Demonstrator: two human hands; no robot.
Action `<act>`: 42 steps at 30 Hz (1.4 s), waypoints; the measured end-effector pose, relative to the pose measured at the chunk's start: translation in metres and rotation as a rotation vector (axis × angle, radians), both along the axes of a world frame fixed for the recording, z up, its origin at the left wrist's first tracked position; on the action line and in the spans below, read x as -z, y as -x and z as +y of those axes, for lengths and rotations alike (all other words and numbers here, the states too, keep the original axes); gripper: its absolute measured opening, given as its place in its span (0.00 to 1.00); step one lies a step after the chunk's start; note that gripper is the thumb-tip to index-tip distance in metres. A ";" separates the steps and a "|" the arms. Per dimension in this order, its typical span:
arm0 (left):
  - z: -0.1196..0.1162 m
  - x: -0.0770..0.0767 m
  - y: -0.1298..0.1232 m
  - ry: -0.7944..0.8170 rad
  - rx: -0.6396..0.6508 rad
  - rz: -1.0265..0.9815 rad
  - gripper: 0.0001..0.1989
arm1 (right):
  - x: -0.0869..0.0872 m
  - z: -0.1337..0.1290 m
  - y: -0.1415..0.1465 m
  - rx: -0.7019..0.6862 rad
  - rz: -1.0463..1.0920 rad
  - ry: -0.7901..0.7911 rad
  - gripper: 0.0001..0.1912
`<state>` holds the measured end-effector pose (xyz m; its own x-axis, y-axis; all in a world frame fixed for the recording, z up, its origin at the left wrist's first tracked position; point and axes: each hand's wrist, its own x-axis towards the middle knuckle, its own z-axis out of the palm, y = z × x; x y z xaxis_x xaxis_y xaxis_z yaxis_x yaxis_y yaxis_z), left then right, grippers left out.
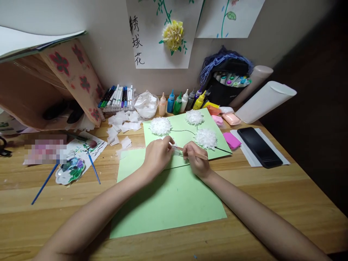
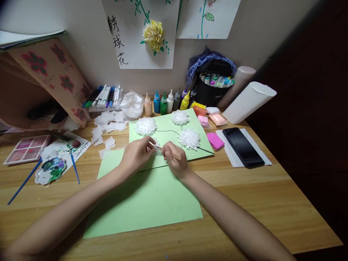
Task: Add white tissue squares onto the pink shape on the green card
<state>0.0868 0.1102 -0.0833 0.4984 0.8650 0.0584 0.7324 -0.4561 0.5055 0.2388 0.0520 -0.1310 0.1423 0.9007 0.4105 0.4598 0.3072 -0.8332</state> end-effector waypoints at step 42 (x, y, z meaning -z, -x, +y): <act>0.044 0.033 0.060 0.046 -0.011 -0.350 0.14 | -0.004 -0.001 0.003 -0.063 -0.284 -0.192 0.17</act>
<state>0.0270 0.1542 -0.1165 0.4455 0.8760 0.1846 0.5163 -0.4198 0.7465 0.2356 0.0508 -0.1269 -0.0554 0.8064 0.5888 0.6400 0.4813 -0.5990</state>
